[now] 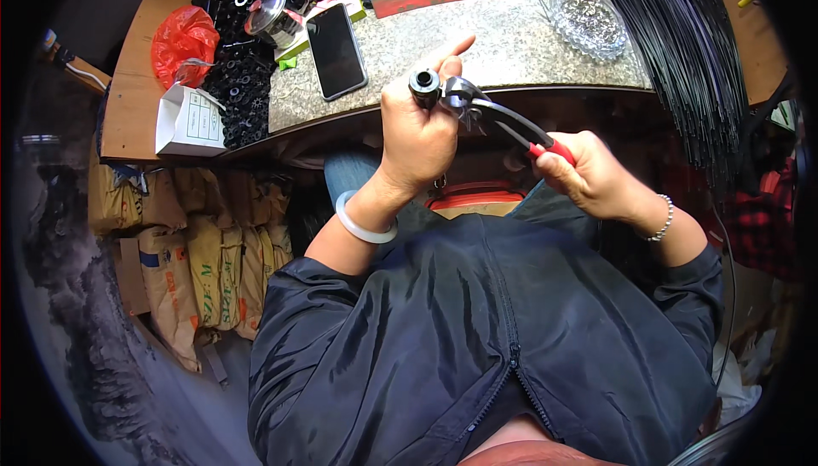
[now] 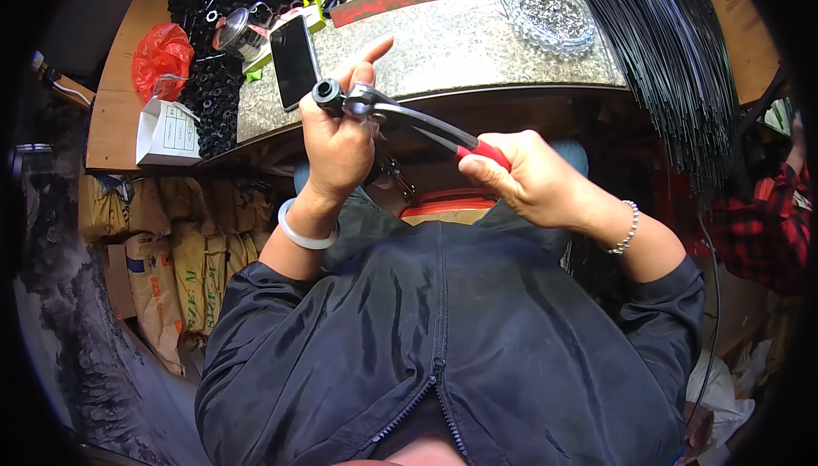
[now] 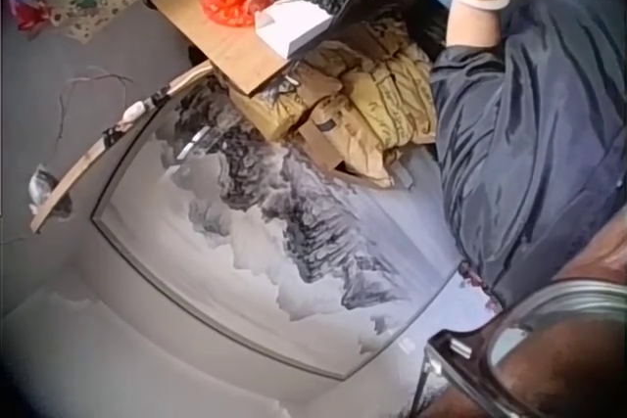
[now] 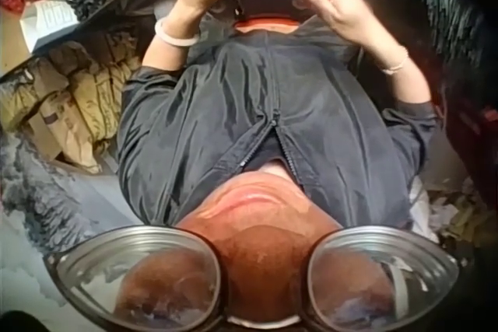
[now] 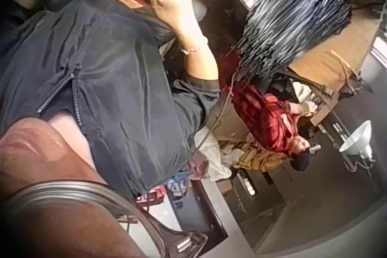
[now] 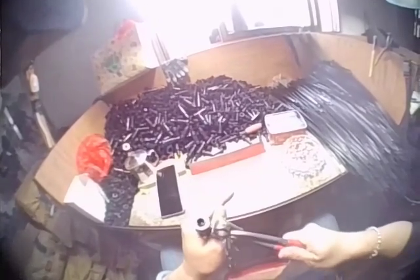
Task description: Assembling black cable bundles into housing components using pliers at a factory workstation.
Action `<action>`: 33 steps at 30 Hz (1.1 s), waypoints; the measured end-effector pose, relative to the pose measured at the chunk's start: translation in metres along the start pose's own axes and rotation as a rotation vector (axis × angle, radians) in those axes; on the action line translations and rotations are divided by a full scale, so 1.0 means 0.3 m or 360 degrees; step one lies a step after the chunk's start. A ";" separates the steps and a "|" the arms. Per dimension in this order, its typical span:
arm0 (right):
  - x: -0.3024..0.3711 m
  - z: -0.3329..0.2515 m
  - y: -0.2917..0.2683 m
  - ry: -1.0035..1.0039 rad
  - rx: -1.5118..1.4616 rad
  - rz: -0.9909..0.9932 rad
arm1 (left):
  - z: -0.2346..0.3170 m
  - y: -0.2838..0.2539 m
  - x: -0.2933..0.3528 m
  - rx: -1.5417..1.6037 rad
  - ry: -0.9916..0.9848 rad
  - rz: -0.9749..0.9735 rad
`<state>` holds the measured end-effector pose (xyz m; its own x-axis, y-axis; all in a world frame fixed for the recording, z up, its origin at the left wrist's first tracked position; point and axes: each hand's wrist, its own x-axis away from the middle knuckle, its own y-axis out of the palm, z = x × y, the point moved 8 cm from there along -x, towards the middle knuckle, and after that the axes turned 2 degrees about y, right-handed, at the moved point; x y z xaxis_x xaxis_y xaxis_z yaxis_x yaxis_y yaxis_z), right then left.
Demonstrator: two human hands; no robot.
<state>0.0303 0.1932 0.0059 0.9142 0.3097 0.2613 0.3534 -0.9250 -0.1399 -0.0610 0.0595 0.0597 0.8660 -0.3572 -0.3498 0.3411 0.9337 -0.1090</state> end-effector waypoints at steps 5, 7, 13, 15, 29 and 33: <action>-0.047 0.015 -0.078 -0.0289 0.0375 0.0349 | -0.046 -0.014 -0.011 -0.0017 0.0001 0.0083; -0.081 -0.004 -0.267 -0.0443 0.0838 0.0763 | -0.047 -0.030 -0.008 0.0057 -0.0049 0.0093; -0.147 0.023 -0.674 0.0375 0.1903 0.1264 | -0.013 0.000 -0.007 0.0027 0.0009 -0.0011; -0.159 0.031 -0.708 0.0513 0.1926 0.1223 | -0.014 0.004 -0.009 -0.0017 0.0053 -0.0029; -0.176 0.020 -0.704 0.0576 0.1831 0.1165 | -0.011 0.011 -0.004 -0.0156 0.0088 -0.0005; -0.182 0.037 -0.719 0.0563 0.1892 0.1195 | -0.006 0.008 -0.004 -0.0141 0.0088 -0.0010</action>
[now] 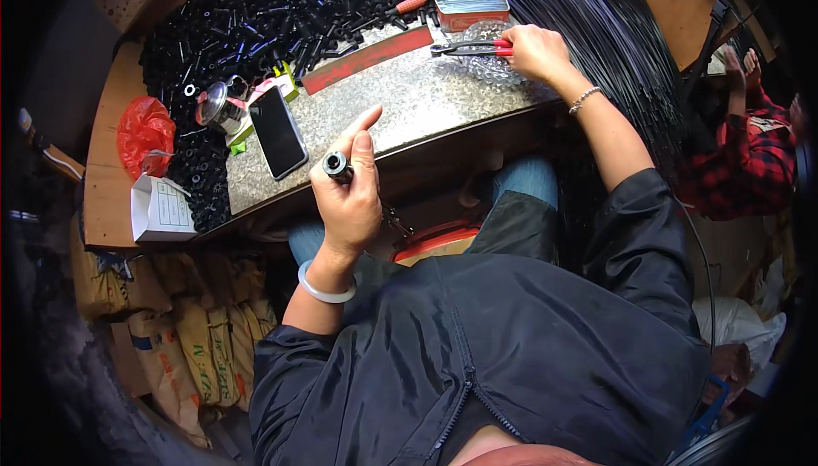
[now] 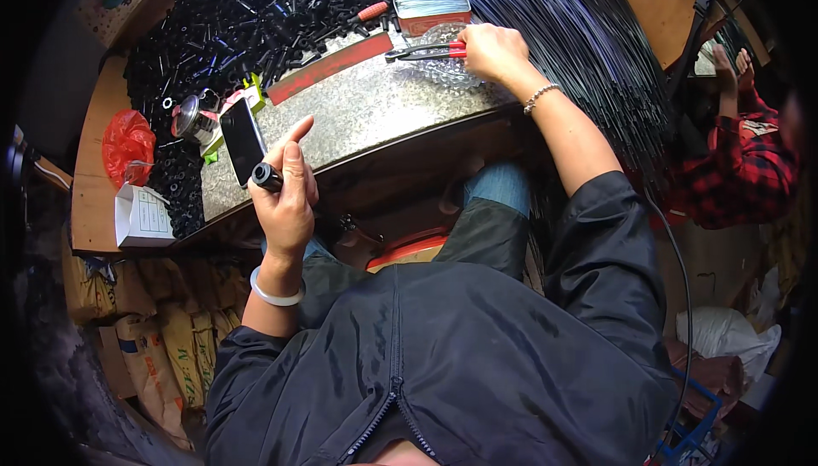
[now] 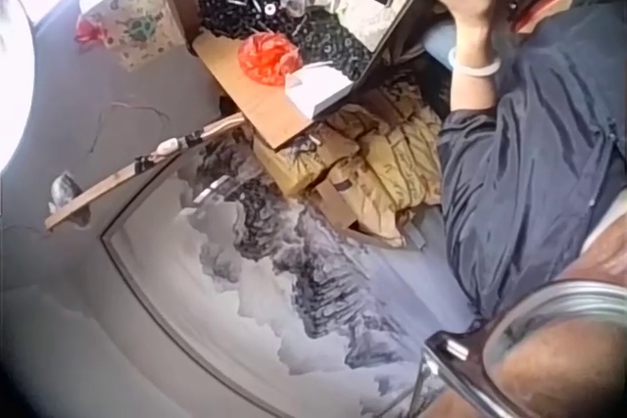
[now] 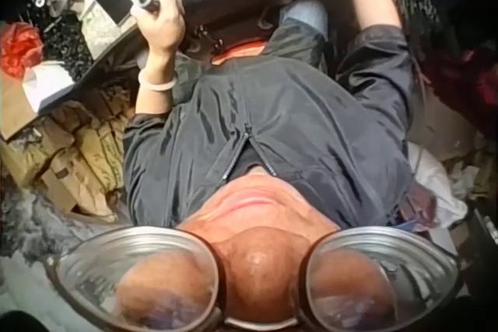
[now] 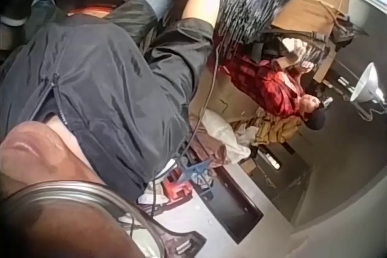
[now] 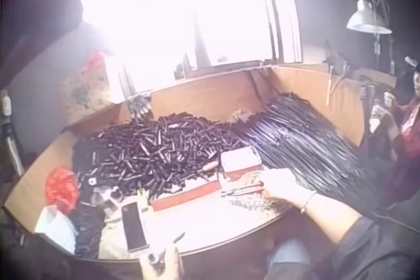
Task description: Assembling black cable bundles into housing components using pliers at a factory workstation.
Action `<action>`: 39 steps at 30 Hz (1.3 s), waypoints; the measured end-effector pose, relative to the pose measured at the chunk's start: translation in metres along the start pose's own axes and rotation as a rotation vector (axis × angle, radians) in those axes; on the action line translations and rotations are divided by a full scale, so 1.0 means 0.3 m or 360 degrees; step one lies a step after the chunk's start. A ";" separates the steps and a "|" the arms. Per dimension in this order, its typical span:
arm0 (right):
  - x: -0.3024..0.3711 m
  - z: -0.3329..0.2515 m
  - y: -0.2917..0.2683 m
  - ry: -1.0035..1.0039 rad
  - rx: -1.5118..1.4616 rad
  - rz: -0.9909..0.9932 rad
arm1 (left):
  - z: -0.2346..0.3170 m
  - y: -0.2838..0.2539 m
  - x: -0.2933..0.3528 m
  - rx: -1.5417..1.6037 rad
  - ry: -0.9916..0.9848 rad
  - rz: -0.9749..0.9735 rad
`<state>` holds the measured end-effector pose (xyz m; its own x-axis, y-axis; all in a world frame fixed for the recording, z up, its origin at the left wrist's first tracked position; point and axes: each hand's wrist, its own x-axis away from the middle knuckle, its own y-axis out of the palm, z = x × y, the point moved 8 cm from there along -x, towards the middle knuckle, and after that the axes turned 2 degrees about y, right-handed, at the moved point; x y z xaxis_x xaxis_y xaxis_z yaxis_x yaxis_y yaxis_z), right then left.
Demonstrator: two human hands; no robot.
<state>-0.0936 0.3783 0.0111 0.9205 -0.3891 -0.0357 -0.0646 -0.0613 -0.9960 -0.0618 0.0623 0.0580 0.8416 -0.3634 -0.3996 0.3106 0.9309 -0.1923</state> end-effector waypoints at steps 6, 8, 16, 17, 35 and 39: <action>0.042 -0.010 -0.098 -0.0110 -0.0282 0.0445 | 0.000 -0.006 0.003 -0.0033 0.0009 0.0016; 0.079 -0.033 -0.143 -0.0164 -0.0456 0.0600 | 0.005 0.008 0.001 0.0007 -0.0002 -0.0009; 0.044 0.033 -0.054 -0.0021 -0.0296 0.0402 | 0.030 0.013 -0.002 0.0092 -0.0027 0.0020; 0.054 0.037 -0.058 -0.0006 -0.0374 0.0408 | 0.027 0.009 0.001 0.0124 -0.0081 0.0054; 0.608 -0.521 -0.337 -0.1460 -0.1442 0.1175 | 0.020 0.064 0.016 0.0487 -0.0069 -0.0002; 0.564 -0.501 -0.286 -0.1259 -0.1697 0.0949 | 0.061 0.011 0.025 0.0265 -0.0031 0.0120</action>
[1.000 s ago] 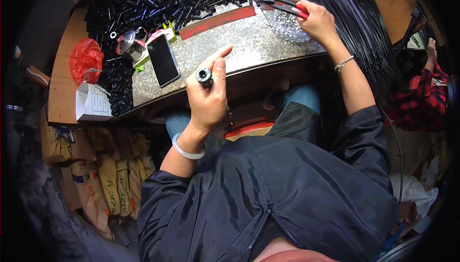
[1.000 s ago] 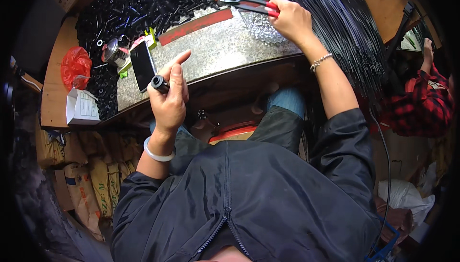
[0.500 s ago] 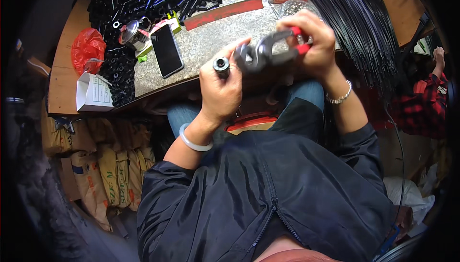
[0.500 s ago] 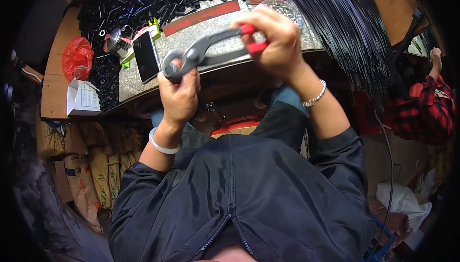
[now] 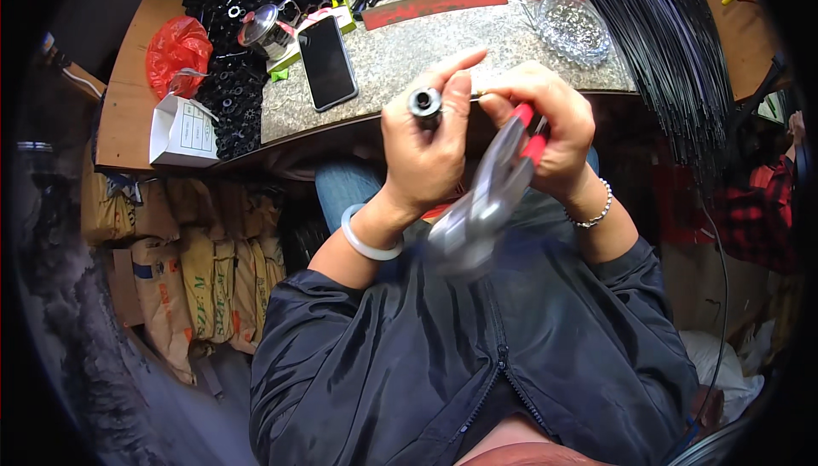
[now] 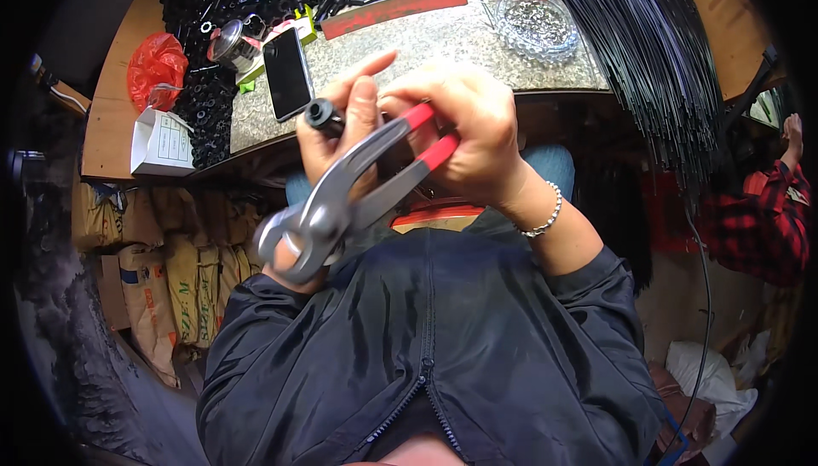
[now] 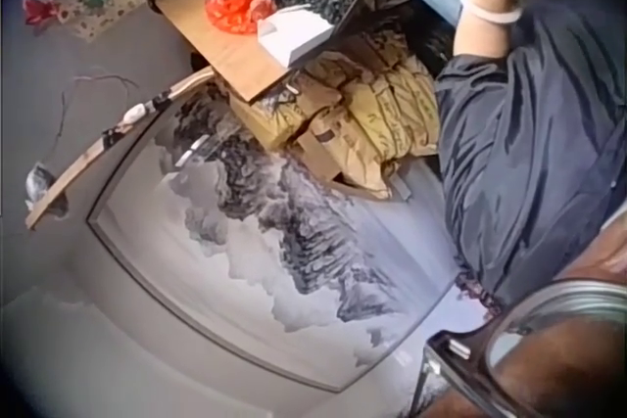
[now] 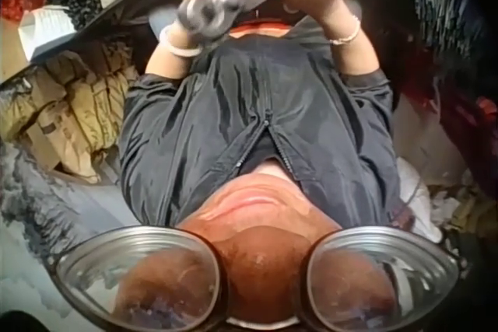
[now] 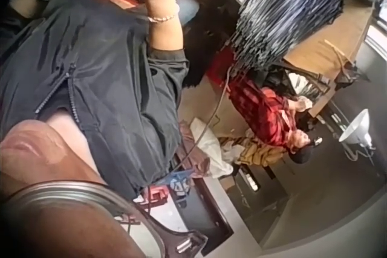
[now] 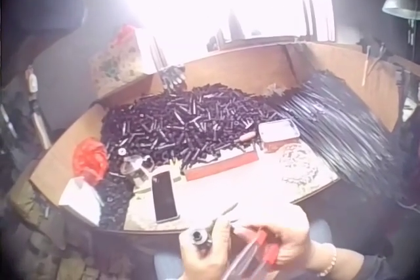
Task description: Assembling black cable bundles into housing components using pliers at a factory workstation.
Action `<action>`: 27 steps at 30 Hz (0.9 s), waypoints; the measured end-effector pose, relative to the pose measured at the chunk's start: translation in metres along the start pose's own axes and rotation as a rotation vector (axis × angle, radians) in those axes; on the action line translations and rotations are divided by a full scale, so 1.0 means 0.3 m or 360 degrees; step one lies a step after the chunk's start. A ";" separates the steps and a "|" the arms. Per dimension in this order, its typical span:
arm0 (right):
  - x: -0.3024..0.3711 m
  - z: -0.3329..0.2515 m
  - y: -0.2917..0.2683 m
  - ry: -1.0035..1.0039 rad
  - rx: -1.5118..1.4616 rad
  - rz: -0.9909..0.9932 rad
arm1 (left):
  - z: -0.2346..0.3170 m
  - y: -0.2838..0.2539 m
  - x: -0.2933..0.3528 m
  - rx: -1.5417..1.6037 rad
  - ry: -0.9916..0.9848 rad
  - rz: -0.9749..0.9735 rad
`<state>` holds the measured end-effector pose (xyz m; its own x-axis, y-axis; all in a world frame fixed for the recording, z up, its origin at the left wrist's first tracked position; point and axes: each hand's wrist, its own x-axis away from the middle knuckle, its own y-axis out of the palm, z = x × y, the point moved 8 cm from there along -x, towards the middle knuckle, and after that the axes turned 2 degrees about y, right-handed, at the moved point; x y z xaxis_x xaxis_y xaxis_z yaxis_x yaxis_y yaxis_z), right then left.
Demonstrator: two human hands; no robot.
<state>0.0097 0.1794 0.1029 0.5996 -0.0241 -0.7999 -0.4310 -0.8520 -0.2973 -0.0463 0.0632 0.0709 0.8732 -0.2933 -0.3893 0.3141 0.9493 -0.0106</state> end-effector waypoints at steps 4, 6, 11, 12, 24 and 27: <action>0.028 0.085 0.015 0.0532 -0.0290 -0.0060 | 0.037 -0.002 0.021 0.0024 0.0111 -0.0043; 0.062 0.139 0.030 0.0764 -0.0438 0.0038 | 0.034 0.003 0.027 -0.0043 0.0056 -0.0029; 0.089 0.143 0.051 0.1141 -0.0718 0.0208 | 0.009 0.009 0.019 -0.0028 0.0021 -0.0028; 0.088 0.135 0.057 0.1138 -0.0723 0.0204 | 0.002 0.010 0.021 -0.0008 0.0015 -0.0024; 0.071 0.078 0.043 0.0734 -0.0370 0.0202 | 0.007 -0.031 0.001 -0.0034 0.0125 0.0074; 0.016 -0.036 0.045 -0.0016 -0.0171 0.0142 | -0.004 -0.019 -0.001 0.0131 0.0200 0.0047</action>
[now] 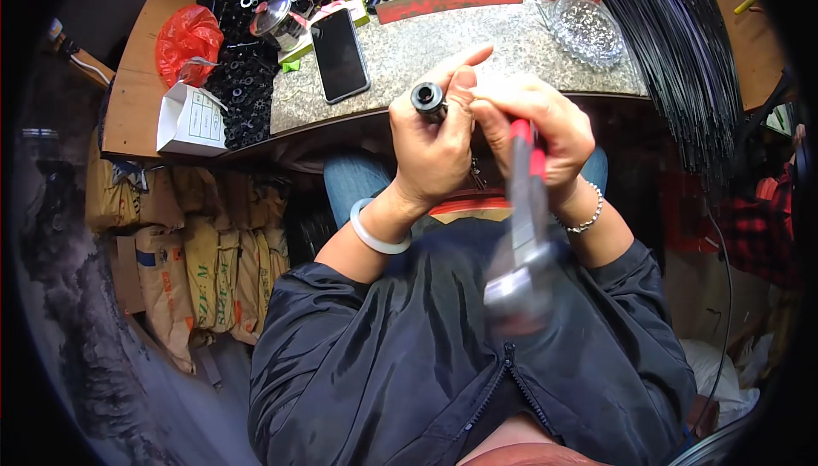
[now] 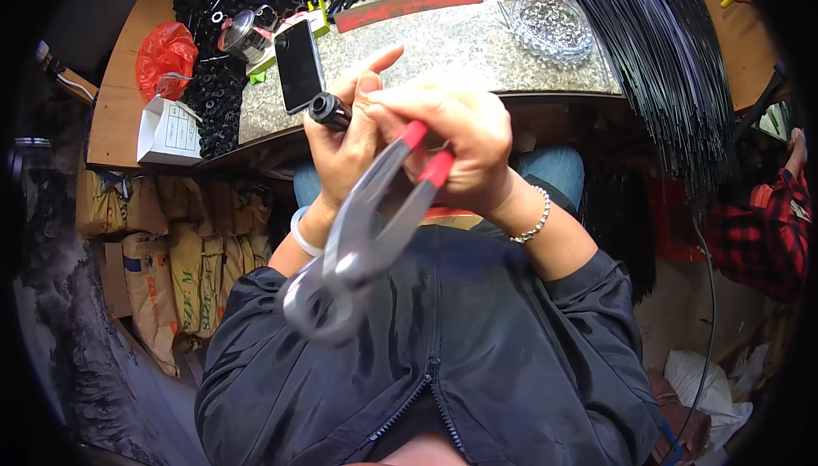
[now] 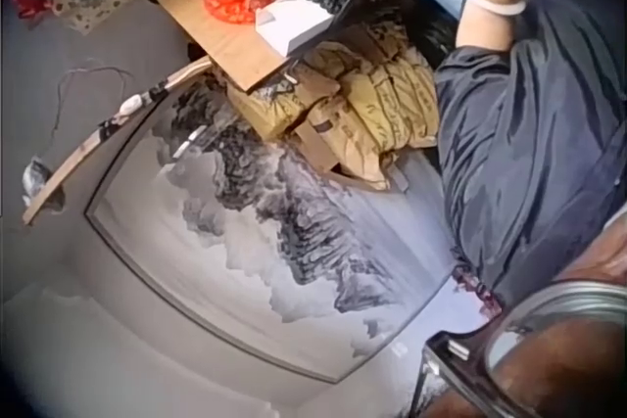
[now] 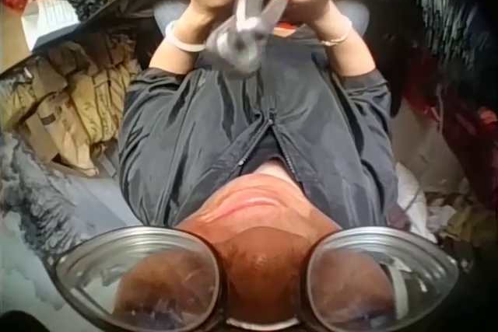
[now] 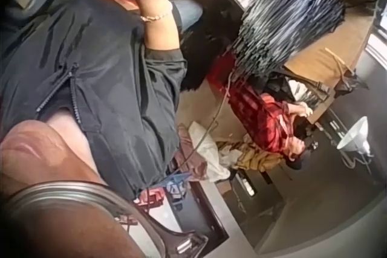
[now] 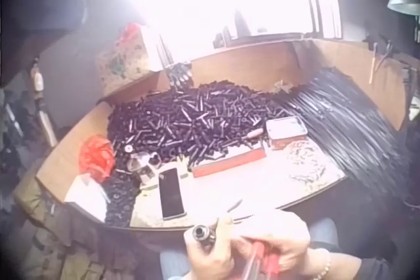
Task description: Assembling black cable bundles into housing components using pliers at a factory workstation.
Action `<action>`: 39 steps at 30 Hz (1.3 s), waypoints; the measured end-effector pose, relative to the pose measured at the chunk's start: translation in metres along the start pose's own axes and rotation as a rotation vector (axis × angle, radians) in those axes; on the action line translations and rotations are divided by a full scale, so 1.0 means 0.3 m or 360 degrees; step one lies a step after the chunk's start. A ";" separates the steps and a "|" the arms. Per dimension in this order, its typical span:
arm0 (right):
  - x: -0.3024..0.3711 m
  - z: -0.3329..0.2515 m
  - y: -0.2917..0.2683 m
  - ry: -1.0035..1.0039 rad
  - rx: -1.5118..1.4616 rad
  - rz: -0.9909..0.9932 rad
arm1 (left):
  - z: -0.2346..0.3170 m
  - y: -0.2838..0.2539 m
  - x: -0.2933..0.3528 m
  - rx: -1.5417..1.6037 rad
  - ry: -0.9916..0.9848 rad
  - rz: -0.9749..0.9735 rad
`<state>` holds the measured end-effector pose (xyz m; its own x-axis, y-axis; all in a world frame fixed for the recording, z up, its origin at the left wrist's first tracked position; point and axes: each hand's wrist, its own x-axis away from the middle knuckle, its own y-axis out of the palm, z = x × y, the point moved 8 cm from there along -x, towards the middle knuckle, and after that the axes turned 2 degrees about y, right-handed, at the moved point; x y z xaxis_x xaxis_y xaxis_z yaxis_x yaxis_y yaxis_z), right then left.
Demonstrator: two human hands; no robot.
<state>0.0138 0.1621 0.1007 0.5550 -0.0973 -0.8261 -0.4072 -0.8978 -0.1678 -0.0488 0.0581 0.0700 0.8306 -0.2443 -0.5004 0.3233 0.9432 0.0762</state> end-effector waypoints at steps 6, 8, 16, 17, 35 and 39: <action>-0.013 -0.043 0.022 -0.0381 0.0113 -0.0092 | -0.020 0.018 0.003 0.0120 -0.0118 -0.0091; -0.014 -0.041 0.025 -0.0407 0.0107 -0.0044 | -0.019 0.015 0.003 0.0103 -0.0105 -0.0088; -0.020 -0.038 0.033 -0.0434 0.0084 0.0010 | -0.031 0.013 0.000 0.0137 -0.0067 -0.0120; -0.016 -0.032 0.034 -0.0426 0.0076 0.0013 | -0.036 0.014 0.001 0.0137 -0.0067 -0.0118; -0.094 0.125 0.001 0.1216 -0.0286 -0.0860 | -0.007 -0.042 -0.044 -0.0038 -0.0131 -0.0055; 0.007 0.083 -0.065 0.1293 -0.0414 -0.1318 | -0.009 -0.074 -0.066 0.0163 -0.0203 0.0044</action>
<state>0.0049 0.1902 0.0888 0.9155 0.3940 0.0812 0.3995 -0.8668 -0.2984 -0.0735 0.0426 0.0759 0.8885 -0.2511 -0.3841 0.3385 0.9238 0.1789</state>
